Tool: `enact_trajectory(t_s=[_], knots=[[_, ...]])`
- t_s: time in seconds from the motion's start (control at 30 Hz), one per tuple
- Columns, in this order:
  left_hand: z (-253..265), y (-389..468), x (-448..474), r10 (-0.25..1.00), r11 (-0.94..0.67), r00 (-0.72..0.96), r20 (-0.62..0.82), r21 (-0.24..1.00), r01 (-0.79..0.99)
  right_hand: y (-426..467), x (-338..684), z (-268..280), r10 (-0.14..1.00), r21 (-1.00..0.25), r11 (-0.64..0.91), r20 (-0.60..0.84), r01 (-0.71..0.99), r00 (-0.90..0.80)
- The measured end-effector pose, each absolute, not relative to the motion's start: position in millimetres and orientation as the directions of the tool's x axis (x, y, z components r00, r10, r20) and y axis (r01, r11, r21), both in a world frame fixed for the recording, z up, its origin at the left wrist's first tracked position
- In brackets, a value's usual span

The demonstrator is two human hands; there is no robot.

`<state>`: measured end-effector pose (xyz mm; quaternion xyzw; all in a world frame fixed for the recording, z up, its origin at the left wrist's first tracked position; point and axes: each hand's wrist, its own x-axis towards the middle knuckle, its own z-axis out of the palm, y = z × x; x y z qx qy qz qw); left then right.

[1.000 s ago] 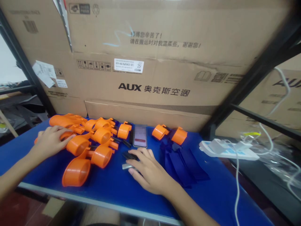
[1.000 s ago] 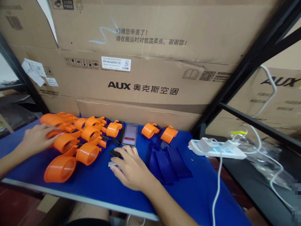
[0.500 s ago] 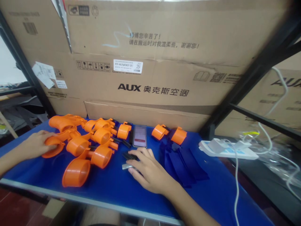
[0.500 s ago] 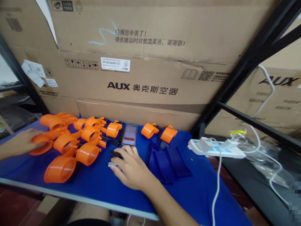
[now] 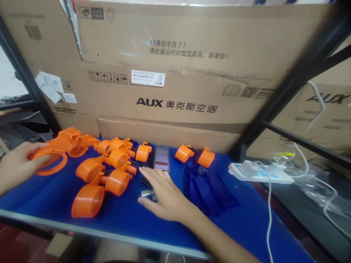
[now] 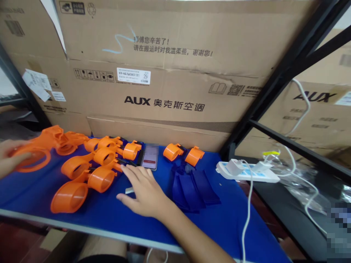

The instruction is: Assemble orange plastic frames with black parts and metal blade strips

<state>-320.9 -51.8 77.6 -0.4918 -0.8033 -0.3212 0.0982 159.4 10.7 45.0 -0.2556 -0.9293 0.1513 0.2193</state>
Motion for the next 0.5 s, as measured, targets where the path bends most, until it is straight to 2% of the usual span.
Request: enact_trajectory(t_s=[0.1,0.2,0.37,0.5], knots=[[88,-50,-292,0.76,0.217,-0.448,0.472,0.465,0.858,2,128,47,0.572,-0.435,0.789,0.262,0.434,-0.777],[94,-44,-248,0.778,0.025,-0.328,0.536,0.494,0.869,-14,90,40,0.625,-0.474,0.735,0.2,0.484,-0.754],[94,-33,-182,0.79,-0.141,-0.166,0.589,0.44,0.887,-34,40,18,0.706,-0.421,0.693,0.235,0.585,-0.668],[88,-28,-152,0.83,-0.187,-0.115,0.546,0.466,0.865,-26,23,15,0.687,-0.407,0.714,0.25,0.569,-0.682]])
